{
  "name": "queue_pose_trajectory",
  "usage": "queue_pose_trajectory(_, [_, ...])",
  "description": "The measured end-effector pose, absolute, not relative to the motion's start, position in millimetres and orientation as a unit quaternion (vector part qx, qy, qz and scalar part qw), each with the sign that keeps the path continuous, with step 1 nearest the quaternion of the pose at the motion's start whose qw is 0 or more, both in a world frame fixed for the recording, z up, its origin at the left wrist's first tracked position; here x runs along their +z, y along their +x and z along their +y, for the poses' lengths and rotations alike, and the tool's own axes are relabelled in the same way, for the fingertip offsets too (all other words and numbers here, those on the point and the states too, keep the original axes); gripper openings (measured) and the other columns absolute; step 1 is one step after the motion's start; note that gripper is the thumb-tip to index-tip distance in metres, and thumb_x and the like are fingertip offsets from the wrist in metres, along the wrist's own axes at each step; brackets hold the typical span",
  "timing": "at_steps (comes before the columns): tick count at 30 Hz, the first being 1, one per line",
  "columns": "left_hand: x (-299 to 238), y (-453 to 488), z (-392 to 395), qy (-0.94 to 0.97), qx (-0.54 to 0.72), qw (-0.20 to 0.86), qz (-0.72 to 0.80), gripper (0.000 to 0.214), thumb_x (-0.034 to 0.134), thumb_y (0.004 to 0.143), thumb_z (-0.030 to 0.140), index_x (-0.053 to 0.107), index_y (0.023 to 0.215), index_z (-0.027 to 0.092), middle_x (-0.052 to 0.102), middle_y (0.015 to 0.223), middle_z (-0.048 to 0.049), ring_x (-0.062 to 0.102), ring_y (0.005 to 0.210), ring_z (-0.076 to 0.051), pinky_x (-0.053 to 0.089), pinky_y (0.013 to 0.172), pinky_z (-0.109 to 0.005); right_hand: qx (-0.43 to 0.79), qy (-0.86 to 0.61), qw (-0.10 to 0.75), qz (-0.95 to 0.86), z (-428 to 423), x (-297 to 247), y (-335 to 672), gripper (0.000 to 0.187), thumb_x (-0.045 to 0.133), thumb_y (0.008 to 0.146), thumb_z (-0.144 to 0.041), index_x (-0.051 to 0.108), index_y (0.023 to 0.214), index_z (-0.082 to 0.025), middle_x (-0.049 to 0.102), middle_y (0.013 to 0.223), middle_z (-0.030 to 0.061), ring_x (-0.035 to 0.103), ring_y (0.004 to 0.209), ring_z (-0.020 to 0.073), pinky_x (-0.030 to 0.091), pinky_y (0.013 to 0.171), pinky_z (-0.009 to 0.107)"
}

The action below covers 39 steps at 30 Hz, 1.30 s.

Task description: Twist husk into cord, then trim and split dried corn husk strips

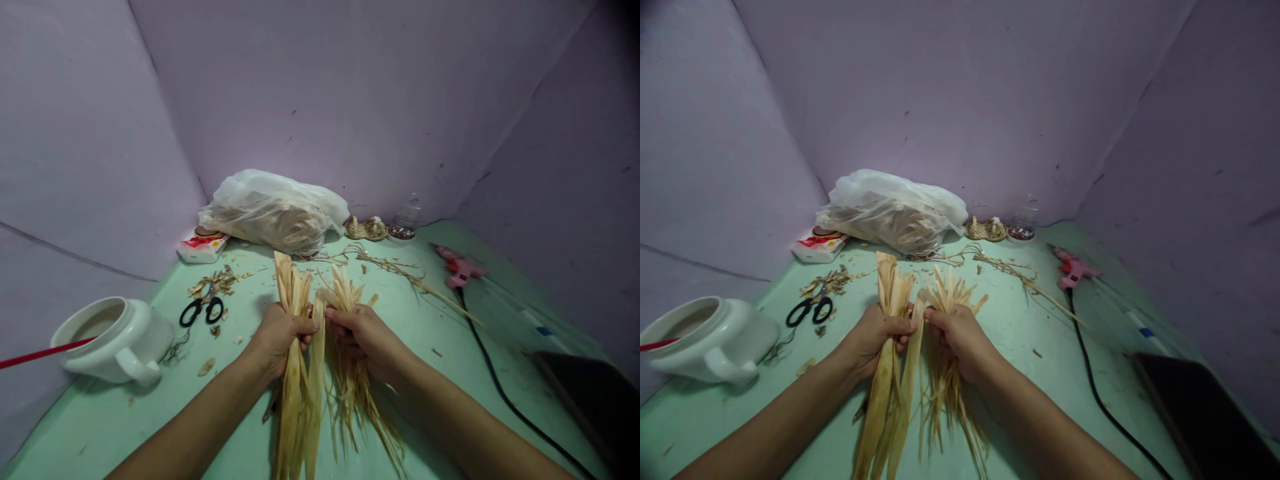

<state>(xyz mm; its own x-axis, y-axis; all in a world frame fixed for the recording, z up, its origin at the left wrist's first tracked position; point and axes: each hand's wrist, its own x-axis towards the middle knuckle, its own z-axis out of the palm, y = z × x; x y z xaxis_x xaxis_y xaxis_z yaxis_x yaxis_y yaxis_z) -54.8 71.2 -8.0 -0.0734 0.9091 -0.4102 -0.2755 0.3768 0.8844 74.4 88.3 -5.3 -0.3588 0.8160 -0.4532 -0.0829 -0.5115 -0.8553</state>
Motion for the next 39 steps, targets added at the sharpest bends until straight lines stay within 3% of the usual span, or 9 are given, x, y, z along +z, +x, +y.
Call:
queue_pose_trajectory(3, [-7.2,-53.1,70.1,0.308,0.497,0.588,0.558,0.019,0.064,0.045,0.008,0.055,0.062,0.010,0.048,0.044,0.0041,0.038,0.035,-0.005,0.029,0.034,-0.017,0.719,-0.434,0.324,-0.435,86.6,-6.3,74.4,0.028,0.070,0.060,-0.034,0.058,0.074,-0.013,0.059,0.059,0.0004,0.052,0.049,0.0089,0.039,0.045,0.019])
queue_pose_trajectory(6, [-6.1,-52.3,68.7,0.324,0.503,0.593,0.539,0.022,0.066,0.044,0.007,0.057,0.064,0.009,0.056,0.051,0.0001,0.045,0.040,-0.008,0.032,0.036,-0.018,0.723,-0.388,0.312,-0.479,85.4,-8.9,76.1,0.040,0.075,0.054,-0.034,0.062,0.085,-0.011,0.066,0.073,0.0053,0.060,0.068,0.0163,0.046,0.064,0.025])
queue_pose_trajectory(9, [-5.0,-53.8,68.7,0.306,0.497,0.610,0.536,0.023,0.068,0.044,0.009,0.058,0.065,0.008,0.058,0.053,-0.0023,0.045,0.040,-0.008,0.032,0.036,-0.019,0.744,-0.360,0.298,-0.478,86.5,-10.0,78.7,0.039,0.076,0.054,-0.030,0.063,0.086,-0.012,0.067,0.075,0.0054,0.061,0.072,0.0165,0.046,0.070,0.027])
queue_pose_trajectory(13, [-3.6,-56.5,70.4,0.283,0.502,0.605,0.550,0.020,0.067,0.043,0.009,0.055,0.059,0.010,0.050,0.041,0.0019,0.040,0.034,-0.006,0.031,0.034,-0.018,0.743,-0.396,0.296,-0.450,90.3,-7.1,81.4,0.022,0.075,0.053,-0.027,0.060,0.059,-0.012,0.059,0.053,0.0000,0.053,0.049,0.0091,0.043,0.052,0.020])
queue_pose_trajectory(17, [-2.9,-56.6,70.4,0.292,0.503,0.601,0.549,0.017,0.064,0.044,0.009,0.055,0.059,0.010,0.049,0.041,0.0023,0.039,0.034,-0.006,0.030,0.034,-0.018,0.732,-0.429,0.299,-0.437,91.5,-2.5,81.3,0.018,0.073,0.053,-0.019,0.057,0.051,-0.013,0.045,0.038,-0.0062,0.037,0.034,0.0035,0.037,0.042,0.017])
queue_pose_trajectory(24, [-0.7,-55.5,68.5,0.330,0.463,0.611,0.551,0.017,0.067,0.046,0.013,0.058,0.060,0.009,0.049,0.041,0.0016,0.039,0.035,-0.006,0.027,0.032,-0.017,0.754,-0.383,0.298,-0.443,87.9,-3.8,78.2,0.011,0.066,0.057,-0.021,0.063,0.062,-0.012,0.061,0.054,0.0015,0.053,0.048,0.0105,0.045,0.056,0.024])
queue_pose_trajectory(31, [-2.1,-55.0,67.5,0.343,0.458,0.589,0.571,0.007,0.062,0.049,0.009,0.058,0.055,0.008,0.048,0.039,0.0012,0.039,0.034,-0.006,0.028,0.033,-0.018,0.693,-0.425,0.310,-0.492,88.9,-5.3,77.3,0.012,0.063,0.055,-0.015,0.054,0.048,-0.014,0.052,0.045,-0.0030,0.046,0.045,0.0077,0.037,0.047,0.019])
queue_pose_trajectory(34, [-1.6,-55.2,67.5,0.342,0.455,0.586,0.577,0.009,0.063,0.049,0.010,0.058,0.056,0.009,0.048,0.039,0.0012,0.039,0.034,-0.007,0.028,0.032,-0.018,0.682,-0.423,0.320,-0.504,88.5,-4.8,76.7,0.018,0.062,0.055,-0.015,0.048,0.043,-0.016,0.044,0.041,-0.0051,0.039,0.041,0.0061,0.032,0.043,0.018])
queue_pose_trajectory(39, [-0.9,-56.4,68.5,0.359,0.445,0.576,0.585,0.015,0.066,0.048,0.013,0.059,0.061,0.009,0.048,0.040,0.0019,0.039,0.035,-0.007,0.025,0.031,-0.018,0.679,-0.426,0.326,-0.502,88.2,-3.6,75.6,0.019,0.063,0.054,-0.018,0.048,0.043,-0.015,0.045,0.042,-0.0048,0.037,0.042,0.0061,0.030,0.042,0.019])
